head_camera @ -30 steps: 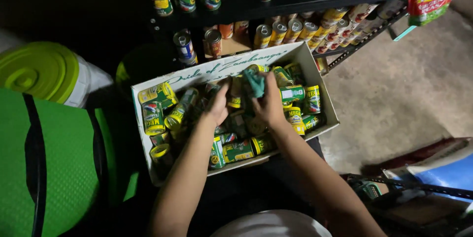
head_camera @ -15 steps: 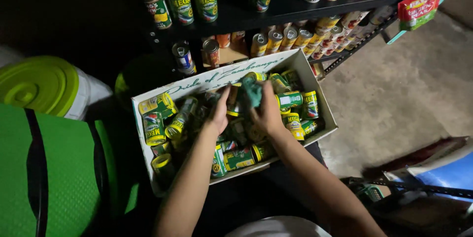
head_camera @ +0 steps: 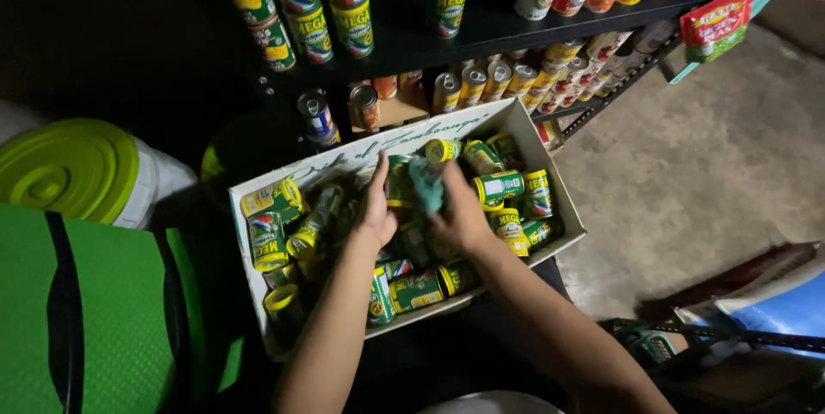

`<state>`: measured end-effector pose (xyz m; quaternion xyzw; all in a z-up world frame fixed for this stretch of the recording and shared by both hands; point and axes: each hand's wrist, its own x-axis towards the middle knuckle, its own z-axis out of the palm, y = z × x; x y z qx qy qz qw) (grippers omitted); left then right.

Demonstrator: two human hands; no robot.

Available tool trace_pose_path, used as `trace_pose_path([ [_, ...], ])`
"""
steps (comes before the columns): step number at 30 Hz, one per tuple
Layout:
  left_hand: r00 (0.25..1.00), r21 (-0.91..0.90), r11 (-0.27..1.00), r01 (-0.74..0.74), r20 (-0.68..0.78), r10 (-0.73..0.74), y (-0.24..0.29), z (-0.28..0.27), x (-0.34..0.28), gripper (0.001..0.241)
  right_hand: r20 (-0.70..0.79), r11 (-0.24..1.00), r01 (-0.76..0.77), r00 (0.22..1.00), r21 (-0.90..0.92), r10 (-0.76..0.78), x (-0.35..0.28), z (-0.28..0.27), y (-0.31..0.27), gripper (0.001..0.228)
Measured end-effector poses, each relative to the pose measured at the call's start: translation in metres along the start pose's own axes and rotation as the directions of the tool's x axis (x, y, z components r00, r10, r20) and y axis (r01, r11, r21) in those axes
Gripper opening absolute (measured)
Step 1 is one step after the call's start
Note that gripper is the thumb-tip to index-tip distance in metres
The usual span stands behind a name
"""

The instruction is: Wiping canned goods with a cloth and organizing them onto a grocery shelf.

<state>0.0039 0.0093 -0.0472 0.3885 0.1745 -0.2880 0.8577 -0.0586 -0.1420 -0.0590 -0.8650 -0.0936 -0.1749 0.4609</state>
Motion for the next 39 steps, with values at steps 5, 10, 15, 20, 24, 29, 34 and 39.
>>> trace_pose_path([
  [5, 0.999, 0.108, 0.994, 0.010, 0.044, -0.014, -0.003, -0.019, 0.009, 0.069, 0.099, 0.962, 0.267, 0.960, -0.059, -0.261, -0.003, 0.013, 0.007, 0.061],
  [10, 0.999, 0.097, 0.994, 0.045, -0.028, -0.043, -0.002, 0.011, -0.009, 0.072, -0.113, 0.997, -0.066, 0.991, 0.025, 0.069, -0.001, 0.010, 0.024, 0.071],
  [15, 1.000, 0.096, 0.995, -0.016, -0.022, 0.018, -0.007, -0.020, 0.029, 0.086, 0.032, 0.982, 0.176, 0.984, -0.064, -0.175, -0.013, 0.027, 0.054, 0.080],
  [20, 1.000, 0.134, 0.990, 0.032, -0.003, -0.031, -0.016, -0.027, 0.033, 0.081, 0.077, 0.975, 0.212, 0.975, -0.069, -0.207, -0.006, 0.017, 0.020, 0.063],
  [24, 0.999, 0.139, 0.990, -0.001, -0.052, 0.008, -0.013, -0.005, 0.010, 0.084, -0.132, 0.997, -0.072, 0.989, -0.027, 0.068, -0.001, 0.006, 0.007, 0.073],
  [29, 0.996, 0.026, 0.999, -0.033, -0.077, 0.035, -0.003, -0.013, 0.012, 0.083, 0.017, 0.997, 0.076, 0.997, 0.001, -0.076, -0.007, 0.014, 0.015, 0.072],
  [34, 0.991, -0.159, 0.982, -0.104, -0.101, 0.089, 0.002, -0.025, 0.027, 0.065, 0.095, 0.986, 0.142, 0.984, 0.082, -0.149, -0.007, 0.009, 0.004, 0.063],
  [39, 0.984, 0.393, 0.918, 0.051, -0.177, 0.021, 0.032, 0.032, -0.033, 0.111, 0.074, 0.984, 0.143, 0.988, -0.106, -0.135, -0.005, 0.003, 0.011, 0.056],
])
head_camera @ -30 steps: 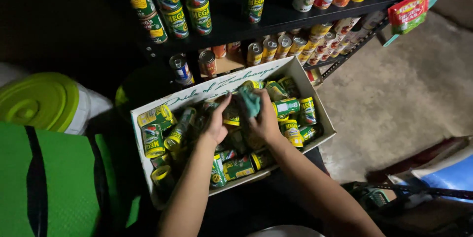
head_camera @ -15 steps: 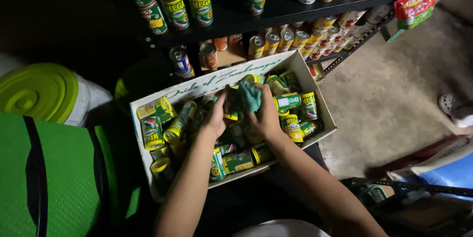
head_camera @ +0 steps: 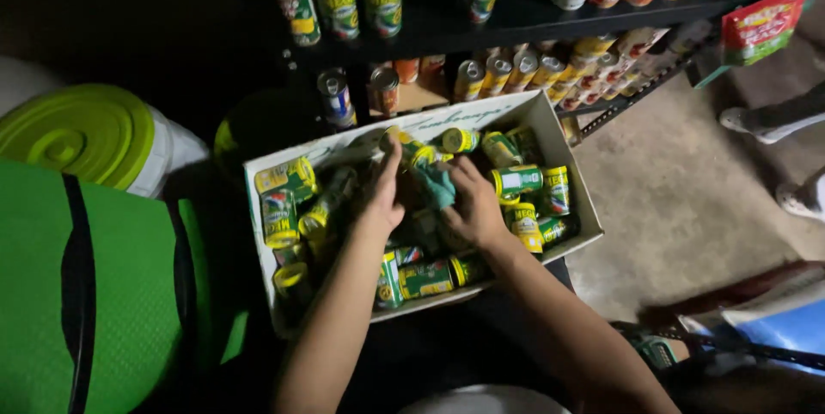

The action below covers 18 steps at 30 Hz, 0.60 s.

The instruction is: Wiping canned goods with a cloth and organizing them onto a grocery shelf.

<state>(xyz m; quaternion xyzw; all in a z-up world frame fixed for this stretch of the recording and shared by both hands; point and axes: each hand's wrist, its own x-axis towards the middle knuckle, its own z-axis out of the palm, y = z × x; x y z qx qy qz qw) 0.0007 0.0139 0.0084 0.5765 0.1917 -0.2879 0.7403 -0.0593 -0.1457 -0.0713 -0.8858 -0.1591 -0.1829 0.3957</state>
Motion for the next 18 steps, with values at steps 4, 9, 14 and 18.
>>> trace_pose_path([
  [4, 0.991, -0.269, 0.962, -0.042, 0.112, 0.075, -0.031, -0.018, 0.045, 0.128, -0.126, 0.999, -0.031, 0.991, 0.017, 0.033, 0.006, -0.003, -0.005, 0.051],
  [9, 0.985, -0.374, 0.926, -0.058, 0.128, 0.114, -0.055, -0.027, 0.083, 0.127, -0.177, 0.996, -0.068, 0.981, 0.050, 0.076, 0.007, 0.002, -0.006, 0.060],
  [14, 0.987, -0.272, 0.961, -0.057, 0.130, 0.095, -0.026, -0.016, 0.033, 0.124, -0.175, 0.998, -0.061, 0.983, -0.026, 0.055, 0.002, 0.008, -0.005, 0.059],
  [18, 0.990, -0.234, 0.971, -0.041, 0.123, 0.072, -0.026, -0.010, 0.031, 0.119, -0.256, 0.989, -0.139, 0.959, -0.056, 0.120, 0.003, 0.002, -0.004, 0.052],
])
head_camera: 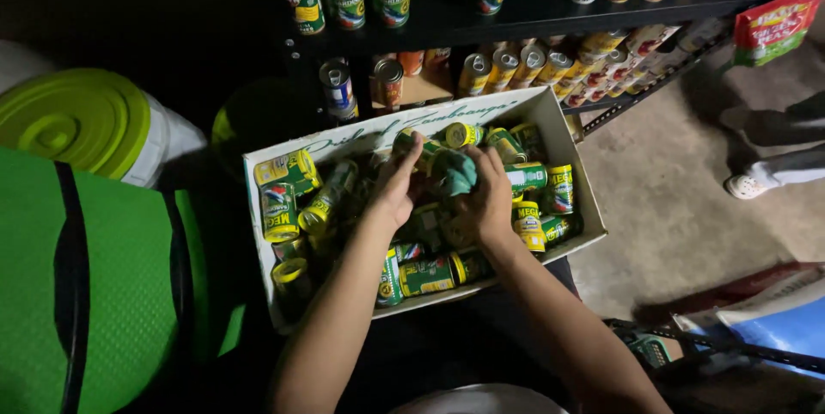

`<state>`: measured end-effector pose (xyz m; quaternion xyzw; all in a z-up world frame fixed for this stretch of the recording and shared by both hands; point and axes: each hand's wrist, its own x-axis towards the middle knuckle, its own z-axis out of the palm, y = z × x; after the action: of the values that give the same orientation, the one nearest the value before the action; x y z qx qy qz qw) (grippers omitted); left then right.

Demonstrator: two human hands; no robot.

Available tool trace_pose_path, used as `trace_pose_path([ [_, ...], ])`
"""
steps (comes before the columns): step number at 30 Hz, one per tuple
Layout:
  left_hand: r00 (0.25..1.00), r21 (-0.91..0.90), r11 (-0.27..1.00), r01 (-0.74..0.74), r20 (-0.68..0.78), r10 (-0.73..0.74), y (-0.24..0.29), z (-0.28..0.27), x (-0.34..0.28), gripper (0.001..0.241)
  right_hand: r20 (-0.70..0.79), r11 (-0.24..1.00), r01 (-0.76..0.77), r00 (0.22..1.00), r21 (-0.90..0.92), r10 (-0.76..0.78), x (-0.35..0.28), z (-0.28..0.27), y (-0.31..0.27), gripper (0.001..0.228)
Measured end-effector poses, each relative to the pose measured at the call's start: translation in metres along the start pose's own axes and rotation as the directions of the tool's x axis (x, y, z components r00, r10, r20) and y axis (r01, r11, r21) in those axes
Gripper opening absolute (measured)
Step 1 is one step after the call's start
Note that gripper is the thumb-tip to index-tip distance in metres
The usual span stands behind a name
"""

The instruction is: Wiping canned goods with a cloth and organizing them onto a grocery shelf.

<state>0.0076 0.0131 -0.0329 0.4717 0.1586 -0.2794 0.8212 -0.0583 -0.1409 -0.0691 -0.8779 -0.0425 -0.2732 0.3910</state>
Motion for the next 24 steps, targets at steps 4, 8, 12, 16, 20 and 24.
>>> trace_pose_path([
  [4, 0.999, -0.005, 1.000, -0.017, -0.032, 0.017, 0.016, 0.014, -0.024, 0.126, 0.062, 0.998, -0.033, 0.998, 0.058, 0.029, 0.003, -0.003, -0.013, 0.061],
  [8, 1.000, -0.030, 0.999, 0.015, 0.002, -0.015, 0.006, 0.003, -0.003, 0.126, 0.098, 0.998, -0.004, 0.995, 0.068, -0.003, 0.005, -0.001, -0.002, 0.074],
  [12, 1.000, 0.063, 0.998, -0.022, 0.012, 0.021, 0.002, 0.001, -0.011, 0.110, 0.046, 0.999, 0.000, 0.999, 0.041, -0.002, 0.002, -0.006, -0.009, 0.060],
  [16, 0.995, -0.040, 0.995, -0.094, 0.016, 0.095, -0.017, -0.015, 0.019, 0.104, 0.030, 0.993, -0.076, 0.997, 0.088, 0.074, 0.012, -0.004, -0.023, 0.049],
  [20, 0.996, 0.044, 0.995, -0.088, -0.029, 0.089, 0.000, 0.002, -0.010, 0.104, 0.015, 0.990, -0.047, 0.999, 0.134, 0.046, 0.011, -0.003, -0.010, 0.042],
  [24, 0.998, 0.182, 0.983, -0.030, -0.043, 0.039, 0.014, 0.019, -0.029, 0.111, -0.022, 0.990, -0.016, 1.000, 0.137, 0.019, 0.007, -0.003, -0.001, 0.048],
])
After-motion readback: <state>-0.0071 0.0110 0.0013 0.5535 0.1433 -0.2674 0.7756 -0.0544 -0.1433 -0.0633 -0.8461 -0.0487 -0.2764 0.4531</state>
